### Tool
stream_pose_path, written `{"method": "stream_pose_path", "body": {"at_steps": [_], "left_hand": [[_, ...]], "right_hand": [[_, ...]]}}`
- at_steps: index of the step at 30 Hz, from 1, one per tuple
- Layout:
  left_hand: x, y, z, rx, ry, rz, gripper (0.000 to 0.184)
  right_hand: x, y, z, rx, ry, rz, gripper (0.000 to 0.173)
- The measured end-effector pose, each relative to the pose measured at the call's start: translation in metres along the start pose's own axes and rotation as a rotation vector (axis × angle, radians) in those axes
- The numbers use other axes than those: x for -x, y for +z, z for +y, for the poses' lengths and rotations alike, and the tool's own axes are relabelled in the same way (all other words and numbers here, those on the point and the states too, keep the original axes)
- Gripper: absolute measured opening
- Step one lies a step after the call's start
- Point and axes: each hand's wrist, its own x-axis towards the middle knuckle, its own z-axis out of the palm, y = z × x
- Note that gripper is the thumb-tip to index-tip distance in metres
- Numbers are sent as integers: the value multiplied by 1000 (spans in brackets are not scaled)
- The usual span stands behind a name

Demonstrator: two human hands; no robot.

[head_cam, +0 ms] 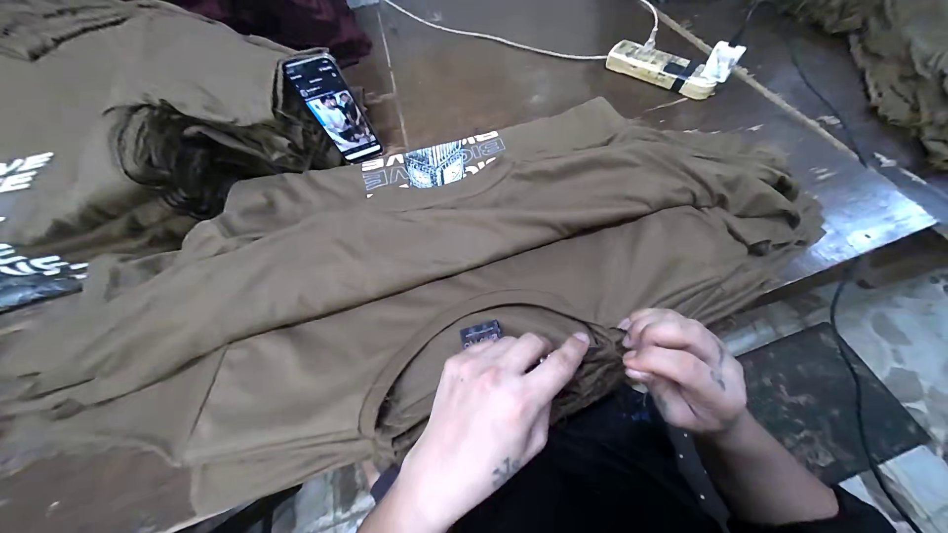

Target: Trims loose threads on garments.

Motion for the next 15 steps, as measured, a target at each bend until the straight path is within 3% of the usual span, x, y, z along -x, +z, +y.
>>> {"method": "stream_pose_path", "body": {"at_steps": [15], "left_hand": [[-1,-5,3,-13,-14,63,37]], "right_hand": [[-16,10,-18,63,-55,-4,12]]}}
